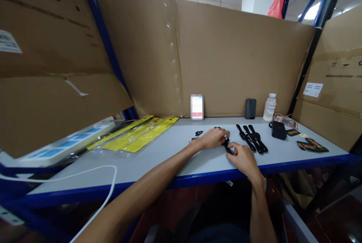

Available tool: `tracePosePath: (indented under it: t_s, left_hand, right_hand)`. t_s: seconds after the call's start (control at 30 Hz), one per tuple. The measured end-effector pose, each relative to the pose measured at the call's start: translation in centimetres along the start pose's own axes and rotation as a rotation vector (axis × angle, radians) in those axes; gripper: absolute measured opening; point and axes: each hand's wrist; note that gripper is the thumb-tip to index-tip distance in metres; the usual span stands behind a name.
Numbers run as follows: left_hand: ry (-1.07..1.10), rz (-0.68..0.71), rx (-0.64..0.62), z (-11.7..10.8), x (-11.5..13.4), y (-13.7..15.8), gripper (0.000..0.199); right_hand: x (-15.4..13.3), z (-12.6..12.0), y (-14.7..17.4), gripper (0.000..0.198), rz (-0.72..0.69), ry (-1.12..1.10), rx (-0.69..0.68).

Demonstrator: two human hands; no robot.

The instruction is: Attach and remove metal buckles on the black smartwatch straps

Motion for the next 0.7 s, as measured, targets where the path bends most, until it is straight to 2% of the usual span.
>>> tracePosePath:
  t_s: [0.1,0.2,0.3,0.37,0.5,0.6,0.7]
  left_hand:
    - [-0.023,-0.036,0.019,0.4,0.1,-0.1,0.014]
    - [-0.032,-0.151,0.021,0.8,0.4,-0.3,0.024]
    - [-0.002,-0.260,0.041,1.0,0.7,-0.6,0.021]
    - [0.009,-0.242,0.048,0.8,0.7,-0.5,0.023]
    - [0.012,-0.090,-0.034,-0.4,0.4,-0.1,0.023]
    - [0.037,-0.067,-0.059,-1.0,0.1,0.2,0.017]
    - [0.038,-0.078,-0.047,-0.7,-0.1,0.0,0.015]
  right_hand:
    - [0.1,0.1,0.0,0.025,-0.008,0.001,0.000]
    - [0.1,0.2,-0.1,0.026,-0.007,0.006,0.009]
    - [0.2,0.2,-0.1,0.026,-0.005,0.005,0.010]
    - [0.1,0.2,0.0,0.026,-0.002,0.004,0.008]
    - [0.1,0.2,0.0,0.025,-0.002,0.005,0.010]
    - [0.2,0.2,-0.1,0.026,-0.008,0.007,0.011]
    - [0.2,0.2,-0.1,0.027,-0.006,0.006,0.007]
Point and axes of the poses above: each hand's wrist, its own y-axis away from the middle knuckle, its own z-axis out of the palm, x = y × z
